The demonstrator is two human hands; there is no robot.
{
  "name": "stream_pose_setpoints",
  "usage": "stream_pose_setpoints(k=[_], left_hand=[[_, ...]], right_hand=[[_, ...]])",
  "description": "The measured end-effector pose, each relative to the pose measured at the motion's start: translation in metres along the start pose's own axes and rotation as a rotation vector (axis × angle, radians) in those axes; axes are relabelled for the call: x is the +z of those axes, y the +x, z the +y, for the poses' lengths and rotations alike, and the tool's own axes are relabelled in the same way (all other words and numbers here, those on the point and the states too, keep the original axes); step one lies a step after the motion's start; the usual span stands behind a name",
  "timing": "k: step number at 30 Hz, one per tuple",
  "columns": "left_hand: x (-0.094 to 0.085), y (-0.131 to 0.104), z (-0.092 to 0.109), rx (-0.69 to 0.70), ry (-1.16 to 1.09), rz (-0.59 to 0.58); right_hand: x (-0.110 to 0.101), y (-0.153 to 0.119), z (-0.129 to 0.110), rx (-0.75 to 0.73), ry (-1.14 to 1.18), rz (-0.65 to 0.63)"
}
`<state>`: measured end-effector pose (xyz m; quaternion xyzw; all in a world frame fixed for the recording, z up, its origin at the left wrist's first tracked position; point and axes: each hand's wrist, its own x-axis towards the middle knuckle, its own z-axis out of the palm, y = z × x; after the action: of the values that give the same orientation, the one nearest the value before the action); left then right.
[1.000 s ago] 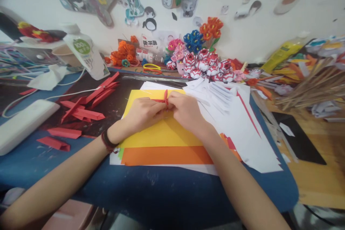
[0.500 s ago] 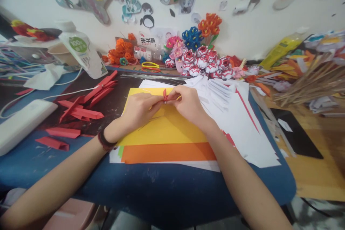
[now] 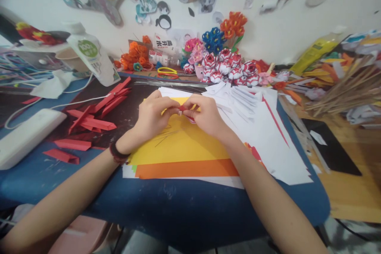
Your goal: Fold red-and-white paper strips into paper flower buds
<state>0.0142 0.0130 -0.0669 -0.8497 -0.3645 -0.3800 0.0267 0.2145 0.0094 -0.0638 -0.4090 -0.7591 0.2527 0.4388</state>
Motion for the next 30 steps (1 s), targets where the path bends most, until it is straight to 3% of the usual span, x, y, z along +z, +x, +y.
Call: stream_pose_setpoints(k=[13,19,25,30], left_hand=[[-0.013,0.012,0.003,-0.085,-0.275,-0.101],[-0.027,0.017,0.004,-0.031,-0.268,0.028],[-0.035,0.018,0.007,0.081,-0.46,0.015],[-0.04,0.021,0.004,0.112,-0.506,-0.116]], right_hand=[[-0.002,0.001,-0.007,0.053,0.23,-0.111],[-0.009,0.002,-0.013,0.412,0.461,-0.021],[-0.021,0.002,-0.001,0.537,0.752,-0.52],[-0.019,-0.001,-0.004,0.489,0.866,-0.539]])
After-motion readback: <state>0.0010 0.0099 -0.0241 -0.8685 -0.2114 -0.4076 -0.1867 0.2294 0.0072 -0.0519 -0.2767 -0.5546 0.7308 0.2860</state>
